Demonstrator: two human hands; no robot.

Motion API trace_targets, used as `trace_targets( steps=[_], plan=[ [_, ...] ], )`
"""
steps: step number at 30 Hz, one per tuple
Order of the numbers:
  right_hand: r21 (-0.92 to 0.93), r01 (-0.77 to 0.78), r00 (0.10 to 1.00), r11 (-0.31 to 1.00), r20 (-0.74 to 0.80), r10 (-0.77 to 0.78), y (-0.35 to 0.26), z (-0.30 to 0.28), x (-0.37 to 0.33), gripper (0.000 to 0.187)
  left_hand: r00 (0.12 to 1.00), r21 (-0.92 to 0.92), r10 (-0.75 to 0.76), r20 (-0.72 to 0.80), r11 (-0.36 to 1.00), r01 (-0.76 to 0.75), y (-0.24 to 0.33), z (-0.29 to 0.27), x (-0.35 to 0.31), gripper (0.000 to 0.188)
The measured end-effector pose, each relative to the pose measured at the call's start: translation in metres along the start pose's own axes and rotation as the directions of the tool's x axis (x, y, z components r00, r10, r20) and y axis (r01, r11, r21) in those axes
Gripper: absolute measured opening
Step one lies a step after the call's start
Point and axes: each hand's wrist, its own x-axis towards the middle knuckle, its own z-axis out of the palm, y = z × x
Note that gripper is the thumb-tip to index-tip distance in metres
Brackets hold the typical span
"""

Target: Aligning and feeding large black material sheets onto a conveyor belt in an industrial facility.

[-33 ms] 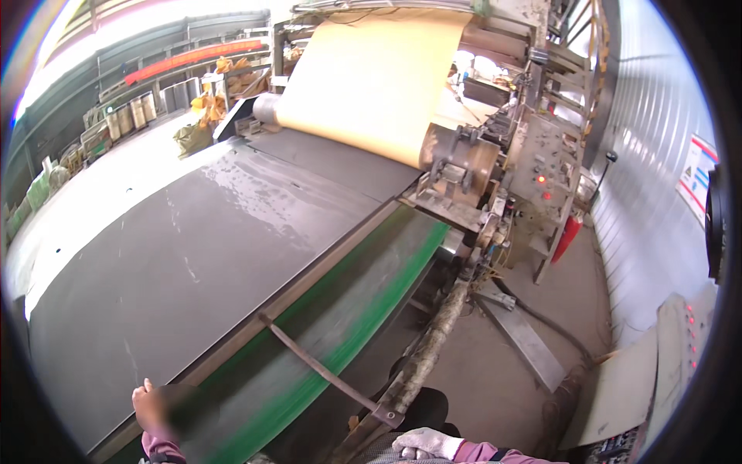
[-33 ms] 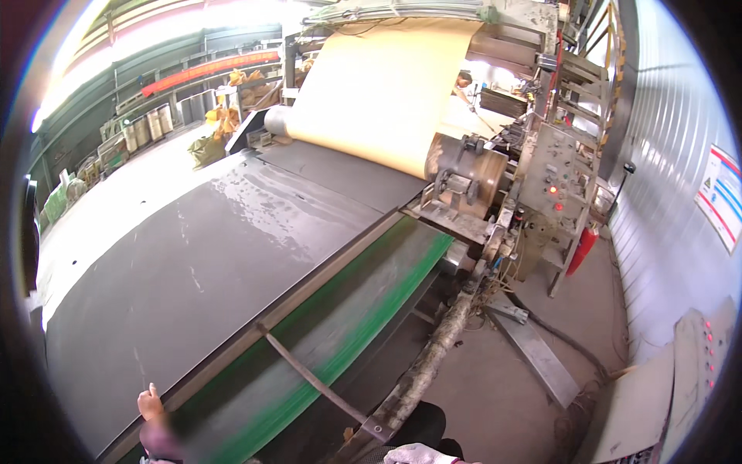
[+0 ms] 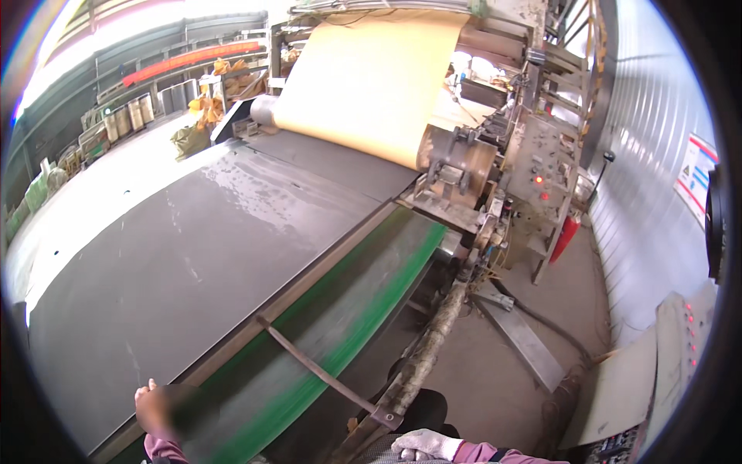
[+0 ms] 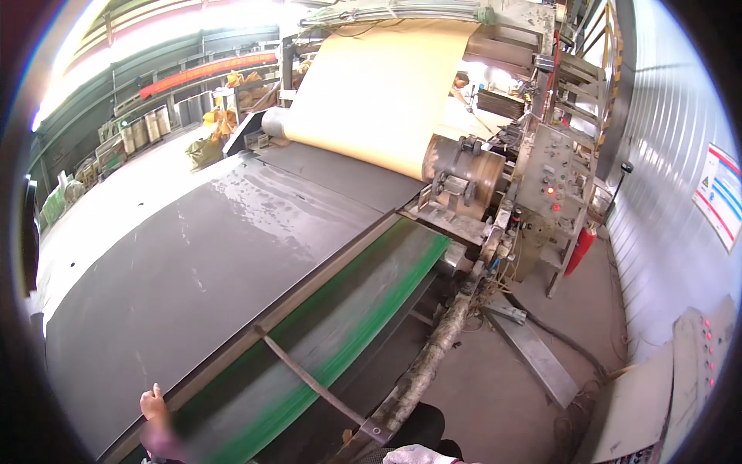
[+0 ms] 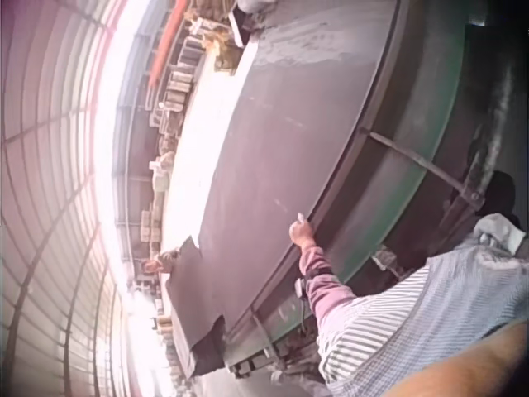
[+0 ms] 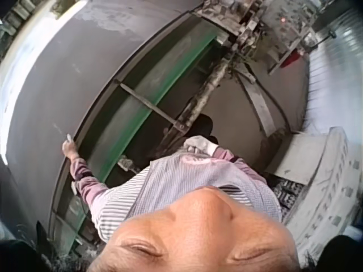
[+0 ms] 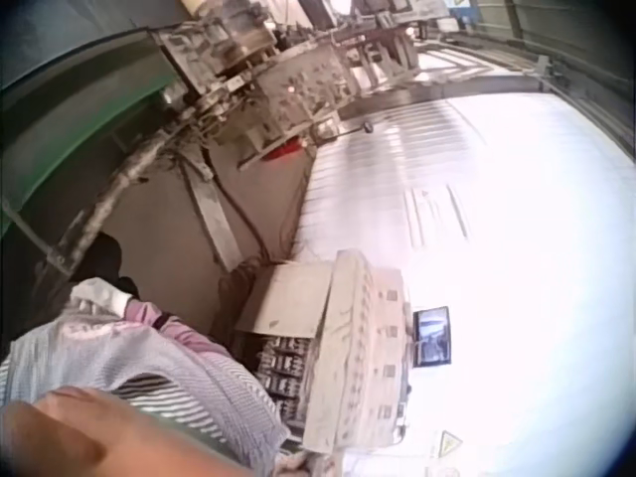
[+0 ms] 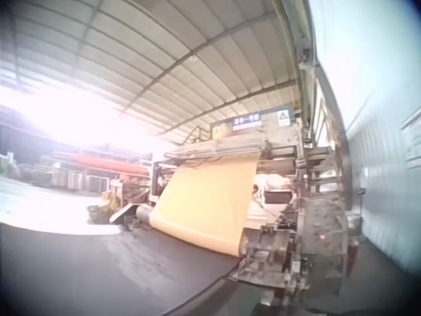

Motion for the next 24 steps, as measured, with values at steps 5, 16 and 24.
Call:
trace_targets(
  steps=[5,16,24],
  plan=[
    [-0.016,-0.005,0.999,1.000,0.048,0.006,-0.017,0.002,-0.014,0.021,0.983,-0.066,0.182,0.005,0.981,-0.182,0.088,0.000,-0.021,0.047],
    [0.006,0.036,0.997,0.999,0.062,-0.036,-0.009,-0.003,-0.010,0.021,0.965,0.023,0.234,0.122,0.971,-0.238,0.275,0.023,-0.032,0.063],
    [0.023,0.058,0.995,0.998,0.077,-0.060,-0.001,0.001,-0.006,0.022,0.883,-0.353,0.446,0.144,0.857,-0.375,0.313,0.043,-0.023,0.052]
  ],
)
